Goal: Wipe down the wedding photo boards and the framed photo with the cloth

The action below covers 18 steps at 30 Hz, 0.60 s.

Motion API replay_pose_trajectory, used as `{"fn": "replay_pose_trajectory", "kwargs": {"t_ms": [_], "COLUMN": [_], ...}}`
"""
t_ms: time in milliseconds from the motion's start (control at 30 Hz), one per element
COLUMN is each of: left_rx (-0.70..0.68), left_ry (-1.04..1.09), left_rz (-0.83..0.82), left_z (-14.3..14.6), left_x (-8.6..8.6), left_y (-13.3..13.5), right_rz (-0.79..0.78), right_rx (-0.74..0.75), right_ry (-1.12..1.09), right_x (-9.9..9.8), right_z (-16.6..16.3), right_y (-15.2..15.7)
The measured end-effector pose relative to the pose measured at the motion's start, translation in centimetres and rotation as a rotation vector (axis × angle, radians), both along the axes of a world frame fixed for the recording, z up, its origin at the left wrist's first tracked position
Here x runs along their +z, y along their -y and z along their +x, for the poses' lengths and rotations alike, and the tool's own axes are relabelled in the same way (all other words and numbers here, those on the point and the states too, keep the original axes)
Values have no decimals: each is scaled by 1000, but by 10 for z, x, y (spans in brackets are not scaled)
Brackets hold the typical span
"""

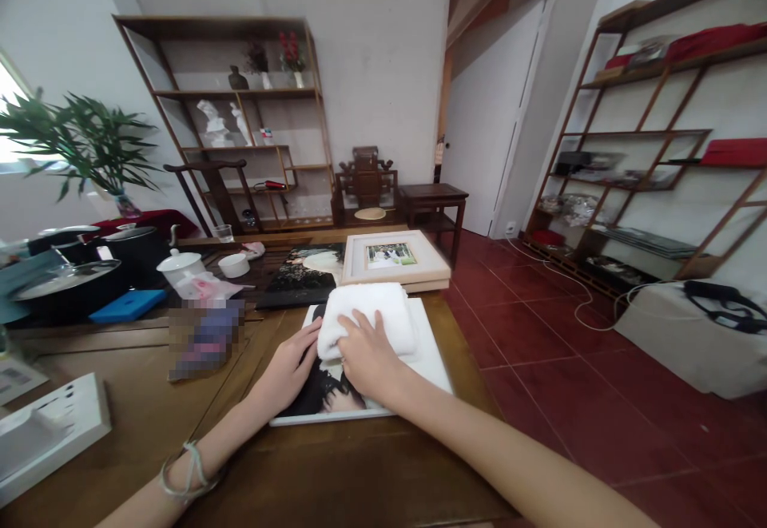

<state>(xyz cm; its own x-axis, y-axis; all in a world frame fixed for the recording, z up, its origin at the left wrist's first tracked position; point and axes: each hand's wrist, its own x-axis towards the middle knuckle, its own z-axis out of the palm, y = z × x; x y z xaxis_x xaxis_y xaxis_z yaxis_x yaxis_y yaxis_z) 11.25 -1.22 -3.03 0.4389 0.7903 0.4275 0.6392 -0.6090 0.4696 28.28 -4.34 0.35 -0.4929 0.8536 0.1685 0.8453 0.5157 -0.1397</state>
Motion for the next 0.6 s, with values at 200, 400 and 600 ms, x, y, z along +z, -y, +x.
{"fn": "replay_pose_trajectory", "kwargs": {"t_ms": [200, 400, 600], "left_rx": [20, 28, 10], "left_ry": [-10, 0, 3], "left_rz": [4, 3, 8], "left_z": [0, 0, 1], "left_x": [-3, -8, -3], "left_y": [-1, -3, 0], "right_rz": [-44, -94, -88], "right_rx": [86, 17, 0], "right_ry": [-3, -154, -252], "right_x": [-8, -1, 25], "right_z": [8, 25, 19], "right_y": [59, 64, 5]}}
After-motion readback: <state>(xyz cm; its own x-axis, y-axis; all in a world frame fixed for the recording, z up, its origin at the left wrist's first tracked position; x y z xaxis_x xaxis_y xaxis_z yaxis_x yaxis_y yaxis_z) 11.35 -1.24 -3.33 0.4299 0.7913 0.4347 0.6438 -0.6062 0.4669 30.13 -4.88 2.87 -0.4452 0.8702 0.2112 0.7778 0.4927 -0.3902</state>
